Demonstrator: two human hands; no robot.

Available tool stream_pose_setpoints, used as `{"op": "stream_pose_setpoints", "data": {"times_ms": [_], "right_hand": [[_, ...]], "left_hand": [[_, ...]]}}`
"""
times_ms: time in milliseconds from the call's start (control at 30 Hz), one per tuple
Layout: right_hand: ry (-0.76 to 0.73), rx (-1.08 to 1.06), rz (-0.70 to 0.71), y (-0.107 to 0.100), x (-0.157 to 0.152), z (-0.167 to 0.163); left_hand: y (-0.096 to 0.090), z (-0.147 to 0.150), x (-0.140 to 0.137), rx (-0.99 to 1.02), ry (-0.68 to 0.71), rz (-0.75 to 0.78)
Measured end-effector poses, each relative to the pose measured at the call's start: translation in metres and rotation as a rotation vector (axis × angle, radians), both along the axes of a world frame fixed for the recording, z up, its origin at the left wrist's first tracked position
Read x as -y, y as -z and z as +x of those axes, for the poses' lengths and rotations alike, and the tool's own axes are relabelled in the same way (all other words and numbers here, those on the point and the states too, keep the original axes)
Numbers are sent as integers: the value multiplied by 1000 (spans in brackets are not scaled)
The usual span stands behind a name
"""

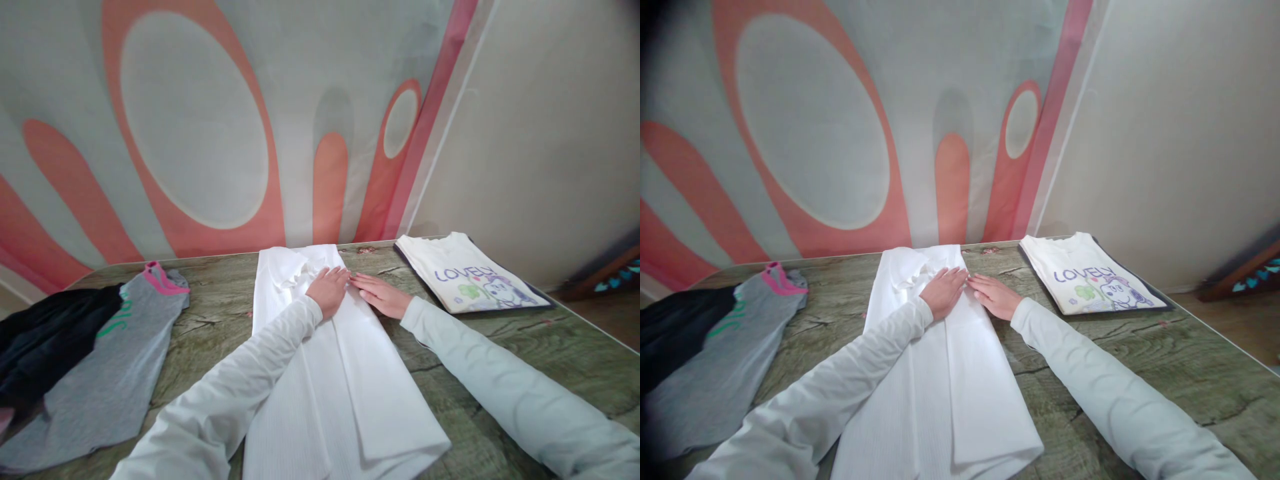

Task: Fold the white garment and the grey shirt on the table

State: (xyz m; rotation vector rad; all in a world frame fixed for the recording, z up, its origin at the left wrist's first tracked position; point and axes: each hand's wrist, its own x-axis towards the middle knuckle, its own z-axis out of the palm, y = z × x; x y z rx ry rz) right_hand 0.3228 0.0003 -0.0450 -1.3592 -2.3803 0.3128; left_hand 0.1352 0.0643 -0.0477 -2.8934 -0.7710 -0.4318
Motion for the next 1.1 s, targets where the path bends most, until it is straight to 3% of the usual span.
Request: {"op": "stream_pose_setpoints", "data": {"times_ms": [133, 233, 467, 667, 833, 967, 1100], "right_hand": [[-11, 78, -15, 4, -14, -3], [-50, 96, -24, 5, -1, -1], [-190, 108, -53, -3, 75, 10], [-186, 64, -91, -13, 140, 12], [-174, -46, -174, -35, 184, 10], [-180, -154, -208, -48, 191, 11], [-136, -113, -150, -38, 166, 6]], "left_hand": [[-1, -1, 1, -7, 25, -17], [-1, -1, 1, -12, 38, -42], [1, 0, 0, -31, 37, -104], [6, -2, 1, -46, 29, -106], [6, -3, 0, -50, 35, -92], [-1, 0, 4, -46, 75, -83], [-7, 6, 18, -90, 186, -138]]}}
